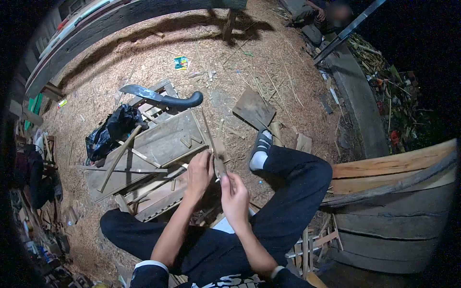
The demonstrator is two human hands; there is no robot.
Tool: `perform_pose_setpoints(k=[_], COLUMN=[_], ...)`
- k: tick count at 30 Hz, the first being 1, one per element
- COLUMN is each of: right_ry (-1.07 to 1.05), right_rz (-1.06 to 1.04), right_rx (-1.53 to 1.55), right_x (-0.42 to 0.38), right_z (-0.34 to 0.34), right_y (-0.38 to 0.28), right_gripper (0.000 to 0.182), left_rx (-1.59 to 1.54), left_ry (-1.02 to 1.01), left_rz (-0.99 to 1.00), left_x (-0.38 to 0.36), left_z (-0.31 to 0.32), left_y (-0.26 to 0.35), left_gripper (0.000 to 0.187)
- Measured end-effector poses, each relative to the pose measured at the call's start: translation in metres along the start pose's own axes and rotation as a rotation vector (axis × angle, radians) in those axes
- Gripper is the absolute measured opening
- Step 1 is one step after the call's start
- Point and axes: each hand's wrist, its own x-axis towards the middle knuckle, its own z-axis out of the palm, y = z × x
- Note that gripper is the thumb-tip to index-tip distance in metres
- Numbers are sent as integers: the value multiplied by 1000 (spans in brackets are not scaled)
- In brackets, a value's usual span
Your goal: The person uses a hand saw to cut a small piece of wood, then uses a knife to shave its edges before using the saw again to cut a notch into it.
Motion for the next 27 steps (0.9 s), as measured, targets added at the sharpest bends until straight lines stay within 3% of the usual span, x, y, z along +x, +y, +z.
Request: perform_pose_setpoints(k=[1, 4, 6, 8, 12, 18, 20, 24, 25, 27], right_ry=[-75, -88, -89, -89, -111, -149, -160, -181, -134, -149], right_rz=[278, 341, 283, 486, 403, 560, 361, 502, 408, 425], right_rx=[-11, 115, 16, 108, 72, 13, -14, 8, 24, 20], right_x=[1, -1, -7, -10, -8, -12, -15, -14, -17, -19], right_z=[-2, -3, -13, -17, -19, -34, -34, -43, -36, -37], right_y=[0, -1, -3, -15, -25, -36, -40, -44, -37, -34], right_gripper=[29, 28, 30, 35, 33, 35, 36, 35, 34, 34], left_rx=[13, 53, 40, 52, 69, -1, -22, 56, 57, 94], left_ry=[10, -27, 19, 17, -10, 22, 27, 46, 46, 73], left_rz=[1, -26, 2, -11, -23, -59, -44, -39, -37, -6], left_x=[2, 2, 5, 4, 6, 5, 8, 8, 7, 5], left_z=[0, 1, 5, 5, 3, 4, 0, -2, 0, 0], left_y=[2, -1, -1, 0, -3, 1, 1, 8, 8, 4], left_gripper=[13, 11, 8, 8, 9, 12, 13, 12, 12, 13])
